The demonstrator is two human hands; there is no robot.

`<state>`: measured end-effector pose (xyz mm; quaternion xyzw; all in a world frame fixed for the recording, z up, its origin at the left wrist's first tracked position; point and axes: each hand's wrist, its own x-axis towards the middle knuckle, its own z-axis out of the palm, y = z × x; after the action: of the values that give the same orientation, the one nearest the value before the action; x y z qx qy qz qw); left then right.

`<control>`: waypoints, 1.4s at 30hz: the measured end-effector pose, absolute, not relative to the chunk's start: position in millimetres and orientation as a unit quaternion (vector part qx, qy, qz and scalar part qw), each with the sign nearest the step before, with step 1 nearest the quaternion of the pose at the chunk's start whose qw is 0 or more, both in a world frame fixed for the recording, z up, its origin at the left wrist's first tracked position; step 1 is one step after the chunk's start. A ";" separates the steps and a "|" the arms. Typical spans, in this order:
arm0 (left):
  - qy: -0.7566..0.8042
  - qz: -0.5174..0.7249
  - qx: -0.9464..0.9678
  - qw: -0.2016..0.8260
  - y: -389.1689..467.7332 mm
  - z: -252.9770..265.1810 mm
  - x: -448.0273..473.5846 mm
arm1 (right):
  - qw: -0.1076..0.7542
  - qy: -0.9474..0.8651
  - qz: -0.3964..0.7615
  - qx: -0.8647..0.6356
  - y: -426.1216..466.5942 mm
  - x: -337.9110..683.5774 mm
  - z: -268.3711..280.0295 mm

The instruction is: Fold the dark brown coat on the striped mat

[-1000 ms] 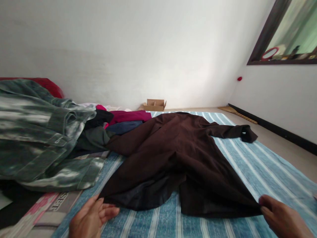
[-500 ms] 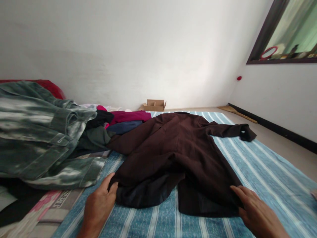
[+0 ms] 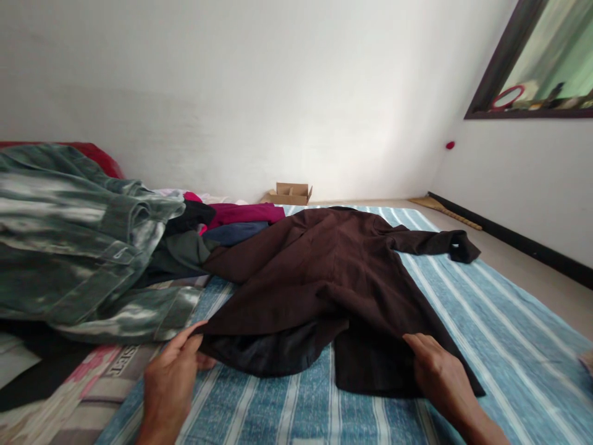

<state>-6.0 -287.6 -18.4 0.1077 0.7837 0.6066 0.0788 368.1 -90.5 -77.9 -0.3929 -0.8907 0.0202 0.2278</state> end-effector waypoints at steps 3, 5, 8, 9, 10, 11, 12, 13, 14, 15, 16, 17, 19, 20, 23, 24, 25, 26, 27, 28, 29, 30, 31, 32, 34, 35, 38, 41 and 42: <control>0.627 0.755 -0.008 0.190 -287.5 -18.0 -3.9 | 0.252 -0.861 0.116 -0.426 -76.5 389.2 -70.2; 0.592 0.774 -0.045 0.221 -287.8 -18.9 -3.1 | 0.243 -0.844 0.153 -0.454 -69.7 401.2 -66.7; 0.612 0.757 -0.031 0.225 -288.0 -21.5 -0.7 | 0.235 -0.849 0.117 -0.459 -72.7 404.1 -64.4; 0.627 0.748 -0.015 0.219 -287.9 -22.4 0.5 | 0.251 -0.856 0.088 -0.443 -78.4 400.1 -63.9; 0.642 0.737 0.000 0.212 -287.7 -23.4 1.9 | 0.277 -0.864 0.058 -0.417 -86.5 393.7 -63.2; 0.659 0.724 0.016 0.205 -287.7 -24.4 3.3 | 0.309 -0.870 0.034 -0.382 -96.6 385.2 -62.2; 0.676 0.709 0.031 0.198 -287.7 -25.4 4.5 | 0.338 -0.879 0.021 -0.336 -108.1 375.0 -61.0; 0.694 0.693 0.048 0.189 -287.8 -26.3 5.5 | 0.361 -0.886 0.022 -0.290 -120.5 363.4 -59.6; 0.714 0.673 0.069 0.180 -287.9 -27.1 6.3 | 0.372 -0.894 0.033 -0.246 -133.0 350.9 -58.4; 0.732 0.653 0.091 0.172 -287.8 -27.5 6.8 | 0.372 -0.904 0.047 -0.206 -144.8 337.5 -57.5; 0.746 0.636 0.109 0.165 -287.2 -27.3 7.2 | 0.370 -0.910 0.054 -0.177 -155.2 323.6 -57.1; 0.753 0.627 0.119 0.161 -285.9 -26.4 7.5 | 0.368 -0.914 0.055 -0.165 -164.0 309.3 -57.2; 0.736 0.646 0.112 0.169 -280.8 -21.3 8.8 | 0.378 -0.908 0.032 -0.177 -175.7 280.2 -58.4; 0.715 0.669 0.099 0.176 -277.0 -16.9 9.8 | 0.379 -0.904 0.017 -0.197 -178.9 265.7 -58.8; 0.640 0.742 0.079 0.183 -263.3 1.7 14.5 | 0.344 -0.905 0.000 -0.252 -180.8 225.4 -57.8; 0.622 0.757 0.084 0.180 -258.8 8.7 16.6 | 0.333 -0.905 0.002 -0.265 -180.3 213.9 -56.7; 0.609 0.768 0.092 0.177 -254.6 15.6 18.8 | 0.325 -0.905 0.006 -0.275 -180.0 203.9 -55.7; 0.600 0.774 0.102 0.174 -250.9 22.0 21.1 | 0.322 -0.903 0.009 -0.284 -180.2 195.3 -54.8; 0.593 0.778 0.112 0.172 -247.4 27.8 23.5 | 0.324 -0.901 0.012 -0.289 -181.0 188.0 -54.5; 0.588 0.781 0.121 0.172 -244.1 32.9 25.8 | 0.329 -0.900 0.012 -0.285 -182.5 182.1 -54.6; 0.583 0.784 0.129 0.172 -240.8 37.4 28.0 | 0.336 -0.901 0.010 -0.276 -184.2 177.3 -55.2; 0.577 0.787 0.136 0.171 -237.4 41.3 30.0 | 0.343 -0.902 0.005 -0.262 -185.9 173.5 -56.2; 0.571 0.790 0.144 0.170 -234.0 44.8 31.7 | 0.351 -0.903 0.001 -0.250 -186.8 170.6 -57.1; 0.566 0.793 0.151 0.167 -230.6 48.1 33.0 | 0.358 -0.902 -0.002 -0.241 -186.5 168.7 -57.8; 0.557 0.799 0.161 0.163 -224.6 54.2 34.1 | 0.370 -0.896 0.000 -0.244 -180.8 168.9 -57.2; 0.554 0.801 0.163 0.160 -222.5 56.9 33.8 | 0.378 -0.891 0.003 -0.251 -175.3 171.4 -55.9; 0.552 0.803 0.163 0.153 -221.1 62.4 30.7 | 0.412 -0.872 0.001 -0.265 -153.4 189.4 -49.8; 0.565 0.793 0.176 0.146 -227.6 61.1 26.3 | 0.417 -0.865 -0.015 -0.278 -136.9 216.8 -48.3; 0.574 0.786 0.179 0.144 -231.2 59.0 25.0 | 0.408 -0.867 -0.020 -0.286 -134.6 225.9 -49.6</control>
<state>25.0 -231.2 59.0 0.1787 0.5737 0.7862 0.1443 225.9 -134.6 -49.6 -0.2861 -0.8668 -0.0202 0.4078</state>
